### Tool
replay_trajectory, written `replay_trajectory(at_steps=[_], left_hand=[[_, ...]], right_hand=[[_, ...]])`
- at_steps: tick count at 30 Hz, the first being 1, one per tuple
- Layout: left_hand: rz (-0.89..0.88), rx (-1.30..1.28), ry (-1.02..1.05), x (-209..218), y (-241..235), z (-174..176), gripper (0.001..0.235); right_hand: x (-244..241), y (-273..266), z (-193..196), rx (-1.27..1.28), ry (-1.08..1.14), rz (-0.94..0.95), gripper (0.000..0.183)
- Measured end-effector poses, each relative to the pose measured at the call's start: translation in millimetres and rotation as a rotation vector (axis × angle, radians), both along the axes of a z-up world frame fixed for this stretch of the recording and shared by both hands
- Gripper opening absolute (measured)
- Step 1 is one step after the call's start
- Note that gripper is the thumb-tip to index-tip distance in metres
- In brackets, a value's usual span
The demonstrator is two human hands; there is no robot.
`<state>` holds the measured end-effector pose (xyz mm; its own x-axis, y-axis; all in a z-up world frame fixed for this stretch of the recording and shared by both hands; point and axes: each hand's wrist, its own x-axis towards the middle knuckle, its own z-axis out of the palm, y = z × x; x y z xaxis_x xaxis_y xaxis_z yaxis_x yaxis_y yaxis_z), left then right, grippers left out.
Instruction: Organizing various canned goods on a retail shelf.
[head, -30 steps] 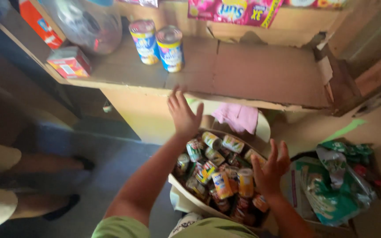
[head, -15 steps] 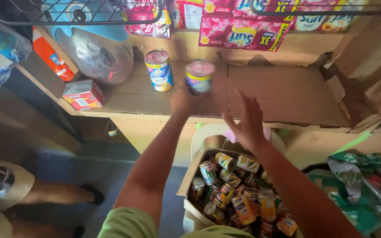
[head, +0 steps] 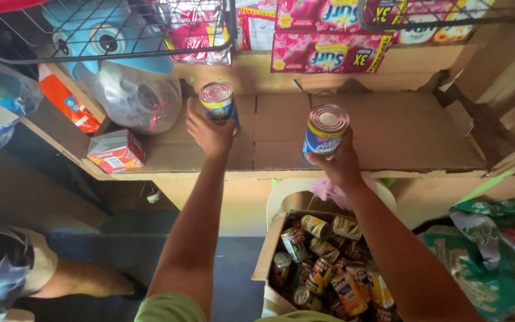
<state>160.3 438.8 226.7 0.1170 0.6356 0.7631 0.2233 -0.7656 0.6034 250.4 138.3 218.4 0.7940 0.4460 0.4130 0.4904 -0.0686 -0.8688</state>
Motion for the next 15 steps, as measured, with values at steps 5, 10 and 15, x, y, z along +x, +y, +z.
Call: replay_trajectory(at_steps=[5, 10, 15], left_hand=[[-0.409, -0.372, 0.117, 12, 16, -16, 0.1], [-0.334, -0.378, 0.42, 13, -40, -7, 0.091], [-0.859, -0.419, 0.39, 0, -111, 11, 0.065]], right_hand=[[5, -4, -4, 0.039, 0.063, 0.083, 0.099], [-7, -4, 3, 0.068, 0.029, 0.042, 0.093], [-15, -7, -1, 0.36, 0.115, 0.12, 0.083]])
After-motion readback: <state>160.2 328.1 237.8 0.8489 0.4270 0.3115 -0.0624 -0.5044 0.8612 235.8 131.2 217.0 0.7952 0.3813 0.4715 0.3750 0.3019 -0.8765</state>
